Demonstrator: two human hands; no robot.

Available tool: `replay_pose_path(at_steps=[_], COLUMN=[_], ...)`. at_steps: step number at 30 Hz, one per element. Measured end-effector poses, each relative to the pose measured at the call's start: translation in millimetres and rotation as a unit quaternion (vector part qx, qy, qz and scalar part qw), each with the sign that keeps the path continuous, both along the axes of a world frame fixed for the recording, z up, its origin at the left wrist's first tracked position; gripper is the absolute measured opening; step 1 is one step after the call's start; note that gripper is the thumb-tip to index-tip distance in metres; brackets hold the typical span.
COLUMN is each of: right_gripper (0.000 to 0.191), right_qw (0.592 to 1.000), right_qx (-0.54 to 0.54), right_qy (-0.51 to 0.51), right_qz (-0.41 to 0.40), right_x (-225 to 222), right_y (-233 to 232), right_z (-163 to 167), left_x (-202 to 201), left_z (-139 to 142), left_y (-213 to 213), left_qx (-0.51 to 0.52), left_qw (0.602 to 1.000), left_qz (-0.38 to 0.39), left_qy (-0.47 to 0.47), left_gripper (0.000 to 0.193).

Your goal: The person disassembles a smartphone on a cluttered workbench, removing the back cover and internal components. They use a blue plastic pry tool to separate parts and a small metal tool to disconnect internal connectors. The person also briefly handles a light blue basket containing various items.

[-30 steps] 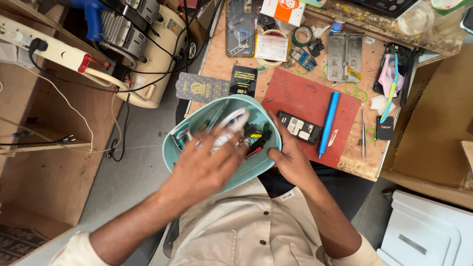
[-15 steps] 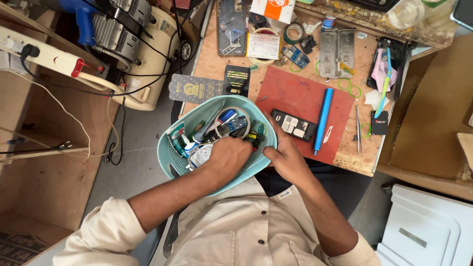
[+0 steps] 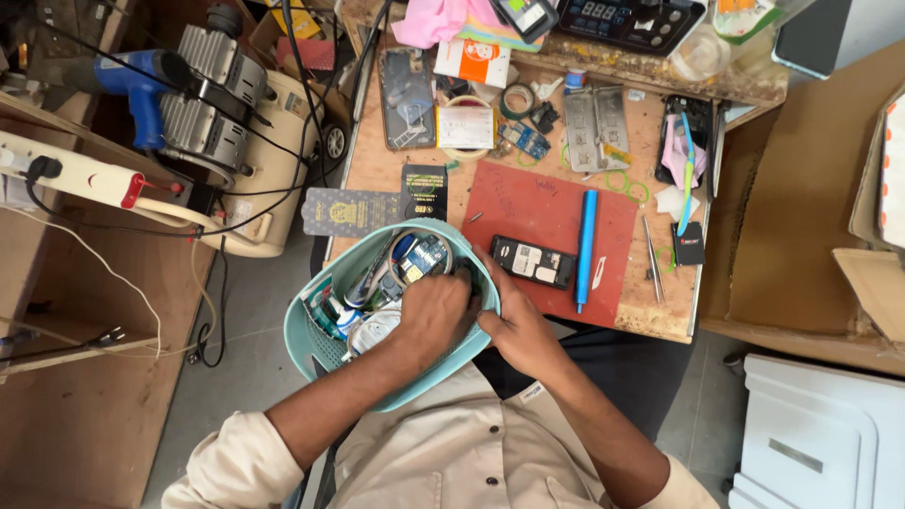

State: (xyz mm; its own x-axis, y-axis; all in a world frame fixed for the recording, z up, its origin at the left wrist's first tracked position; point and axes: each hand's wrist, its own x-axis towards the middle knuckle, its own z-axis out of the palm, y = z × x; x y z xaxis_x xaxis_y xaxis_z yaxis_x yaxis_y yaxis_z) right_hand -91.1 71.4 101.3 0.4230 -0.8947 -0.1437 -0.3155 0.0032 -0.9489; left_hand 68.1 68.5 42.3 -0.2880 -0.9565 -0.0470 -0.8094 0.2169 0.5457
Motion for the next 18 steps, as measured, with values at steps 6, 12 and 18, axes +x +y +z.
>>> replay_pose_path(at_steps=[6, 12, 18], right_gripper=[0.087, 0.087, 0.084], right_qw=[0.996, 0.986, 0.973], right_qx=[0.077, 0.154, 0.170], right_qy=[-0.031, -0.044, -0.108], right_qz=[-0.021, -0.044, -0.116], right_x=[-8, -19, -48], right_y=[4, 4, -10], right_z=[-3, -7, -2], left_x=[19, 53, 98], left_z=[45, 104, 147], left_y=[-1, 6, 37], left_qx=[0.050, 0.065, 0.014], left_qw=[0.998, 0.980, 0.864], left_qz=[-0.013, -0.023, 0.053], left_qy=[0.046, 0.184, 0.501], left_gripper=[0.022, 0.024, 0.021])
